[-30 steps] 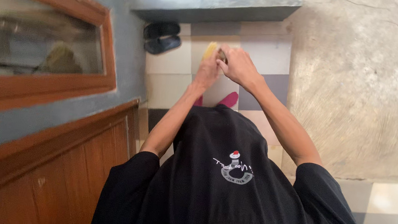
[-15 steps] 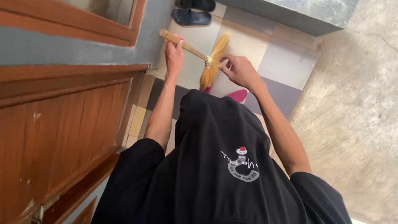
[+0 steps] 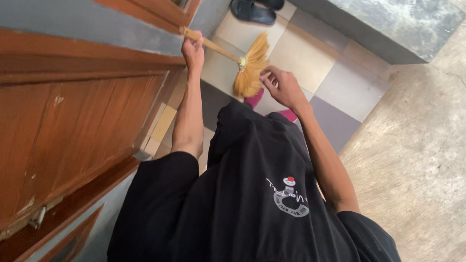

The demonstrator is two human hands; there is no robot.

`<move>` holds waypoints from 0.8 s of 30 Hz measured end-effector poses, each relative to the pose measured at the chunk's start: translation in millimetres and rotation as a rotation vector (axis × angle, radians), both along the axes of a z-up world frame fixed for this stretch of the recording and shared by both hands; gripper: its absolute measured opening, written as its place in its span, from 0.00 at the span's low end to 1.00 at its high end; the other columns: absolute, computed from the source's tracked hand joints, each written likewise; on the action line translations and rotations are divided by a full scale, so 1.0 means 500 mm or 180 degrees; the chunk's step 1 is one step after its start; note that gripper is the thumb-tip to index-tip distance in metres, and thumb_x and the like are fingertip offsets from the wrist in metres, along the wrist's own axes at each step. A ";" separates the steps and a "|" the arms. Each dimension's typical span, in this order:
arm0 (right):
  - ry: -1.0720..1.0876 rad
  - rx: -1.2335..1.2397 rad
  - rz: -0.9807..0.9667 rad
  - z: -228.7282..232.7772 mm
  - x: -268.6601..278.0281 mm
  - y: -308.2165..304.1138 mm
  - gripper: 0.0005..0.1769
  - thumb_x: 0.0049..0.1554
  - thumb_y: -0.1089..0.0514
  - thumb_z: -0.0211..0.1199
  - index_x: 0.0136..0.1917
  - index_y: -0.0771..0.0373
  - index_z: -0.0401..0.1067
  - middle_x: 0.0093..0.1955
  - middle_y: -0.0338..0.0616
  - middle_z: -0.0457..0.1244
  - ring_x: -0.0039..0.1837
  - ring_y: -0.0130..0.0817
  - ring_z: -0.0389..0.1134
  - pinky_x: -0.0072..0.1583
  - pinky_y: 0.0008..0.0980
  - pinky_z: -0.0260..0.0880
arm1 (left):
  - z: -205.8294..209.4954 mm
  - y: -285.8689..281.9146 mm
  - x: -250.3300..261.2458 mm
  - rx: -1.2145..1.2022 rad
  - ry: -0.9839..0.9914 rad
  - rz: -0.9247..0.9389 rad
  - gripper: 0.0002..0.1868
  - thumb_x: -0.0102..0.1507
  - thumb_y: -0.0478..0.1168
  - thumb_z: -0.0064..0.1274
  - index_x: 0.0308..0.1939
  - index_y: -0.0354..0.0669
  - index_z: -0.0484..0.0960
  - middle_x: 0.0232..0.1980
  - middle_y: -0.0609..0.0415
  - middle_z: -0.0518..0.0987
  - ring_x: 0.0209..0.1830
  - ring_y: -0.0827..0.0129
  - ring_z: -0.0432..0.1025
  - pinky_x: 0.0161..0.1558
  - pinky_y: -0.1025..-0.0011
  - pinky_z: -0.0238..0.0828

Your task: The person sweeps the tiled floor using a broom, moving debris towards an outdoor area and adjusting the broom handle to reach different spots.

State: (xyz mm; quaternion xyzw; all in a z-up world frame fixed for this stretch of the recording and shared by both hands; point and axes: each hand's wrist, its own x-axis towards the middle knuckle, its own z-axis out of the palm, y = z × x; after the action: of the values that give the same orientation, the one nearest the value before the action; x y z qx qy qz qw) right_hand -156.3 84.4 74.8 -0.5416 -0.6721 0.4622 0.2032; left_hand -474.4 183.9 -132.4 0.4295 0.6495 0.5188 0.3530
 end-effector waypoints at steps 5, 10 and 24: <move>0.0158 0.0175 0.0210 -0.018 -0.083 0.036 0.12 0.64 0.54 0.60 0.55 0.65 0.74 0.42 0.50 0.70 0.43 0.41 0.72 0.48 0.39 0.73 | -0.023 0.027 -0.070 0.0245 -0.0127 0.0009 0.10 0.64 0.27 0.54 0.49 0.33 0.81 0.47 0.49 0.86 0.49 0.65 0.81 0.55 0.70 0.75; 0.0240 0.0314 0.0623 -0.055 -0.172 0.084 0.12 0.64 0.55 0.61 0.56 0.65 0.73 0.44 0.51 0.69 0.46 0.43 0.72 0.50 0.41 0.72 | -0.034 0.016 -0.074 0.0259 0.0485 -0.0150 0.07 0.64 0.35 0.56 0.45 0.37 0.84 0.43 0.48 0.86 0.45 0.61 0.81 0.52 0.67 0.76; -0.0903 0.1649 0.1045 -0.027 -0.380 0.250 0.20 0.56 0.65 0.66 0.61 0.64 0.70 0.56 0.58 0.64 0.58 0.61 0.67 0.59 0.53 0.68 | 0.147 -0.053 0.014 0.0452 0.1134 -0.0883 0.10 0.64 0.32 0.53 0.48 0.35 0.77 0.47 0.39 0.82 0.47 0.45 0.78 0.49 0.57 0.77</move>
State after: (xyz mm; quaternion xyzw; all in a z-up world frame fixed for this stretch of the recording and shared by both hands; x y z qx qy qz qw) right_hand -346.4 209.5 61.6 -0.4155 -0.8670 0.2227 0.1613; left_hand -467.6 157.3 -58.7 0.6231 0.5981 0.4258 0.2696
